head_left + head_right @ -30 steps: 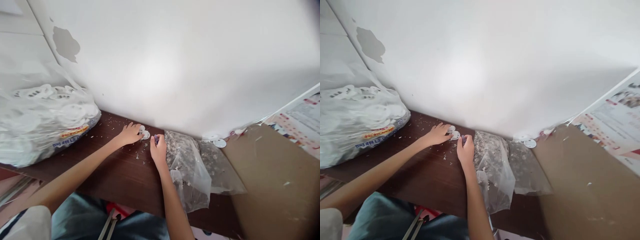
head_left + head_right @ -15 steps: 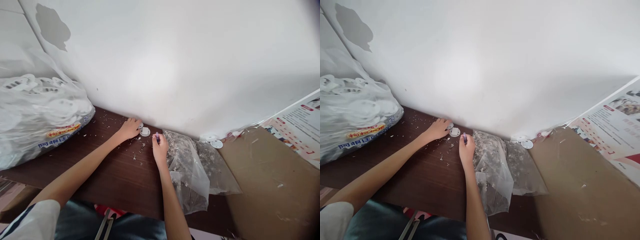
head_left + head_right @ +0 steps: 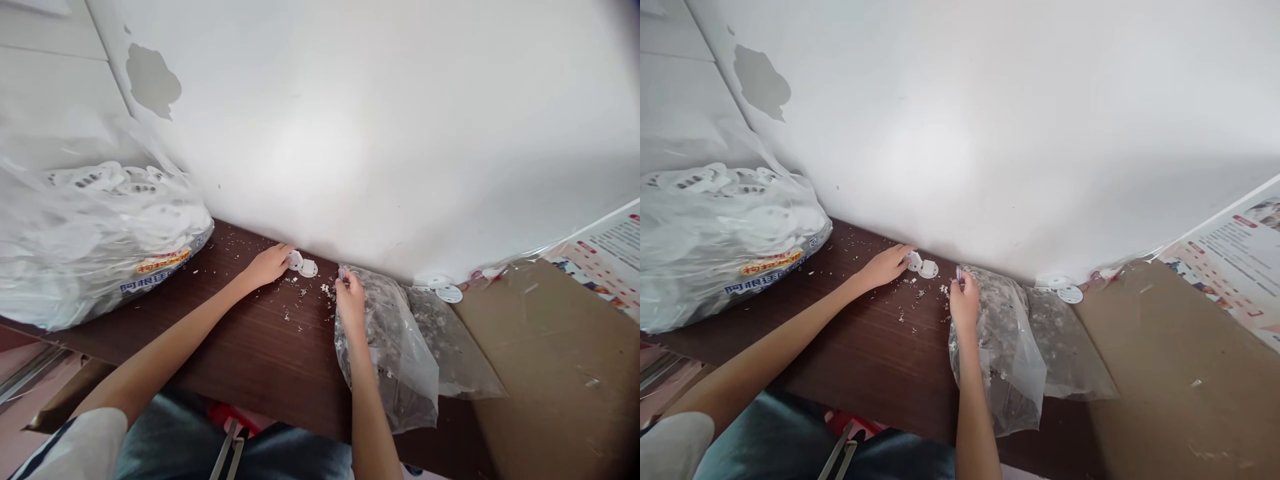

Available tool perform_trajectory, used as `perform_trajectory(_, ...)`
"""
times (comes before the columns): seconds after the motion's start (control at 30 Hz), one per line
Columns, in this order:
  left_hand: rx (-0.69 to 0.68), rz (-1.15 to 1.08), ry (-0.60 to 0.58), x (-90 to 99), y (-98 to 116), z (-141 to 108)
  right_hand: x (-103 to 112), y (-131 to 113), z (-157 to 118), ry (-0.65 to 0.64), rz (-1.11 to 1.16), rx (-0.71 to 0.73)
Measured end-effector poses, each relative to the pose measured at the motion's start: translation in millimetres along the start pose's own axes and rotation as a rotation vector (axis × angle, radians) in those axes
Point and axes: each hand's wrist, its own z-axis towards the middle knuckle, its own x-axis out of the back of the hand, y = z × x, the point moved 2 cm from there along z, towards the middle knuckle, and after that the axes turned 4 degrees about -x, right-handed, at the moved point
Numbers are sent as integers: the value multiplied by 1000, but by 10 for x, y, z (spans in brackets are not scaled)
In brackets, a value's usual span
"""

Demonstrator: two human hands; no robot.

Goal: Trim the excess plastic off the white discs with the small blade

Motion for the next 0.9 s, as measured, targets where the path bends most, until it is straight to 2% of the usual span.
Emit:
perform_trajectory(0.1, 42, -99, 93, -22, -39, 22, -27, -64, -51, 25, -272, 60)
perform_trajectory(0.2, 160, -329, 174, -60, -24, -17, -117, -143, -123, -69, -535, 49)
perform_trajectory(0.3, 258, -717, 131, -165, 92, -116, -184, -196, -170, -136, -738, 6)
perform_trajectory(0.4, 266, -972, 120, -267, 281, -215, -222, -215, -185, -168, -844, 9)
perform_trajectory(0.6, 257, -1107, 99, -333, 543, -305, -220, -188, -181, -143, -774, 41)
perform_trajectory(0.77, 259, -1143, 128, -348, 552, -317, -156, -127, -150, -89, -563, 76)
perform_trajectory(0.9, 256, -1140, 108, -385, 543, -323, -124, -74, -106, -55, -319, 91)
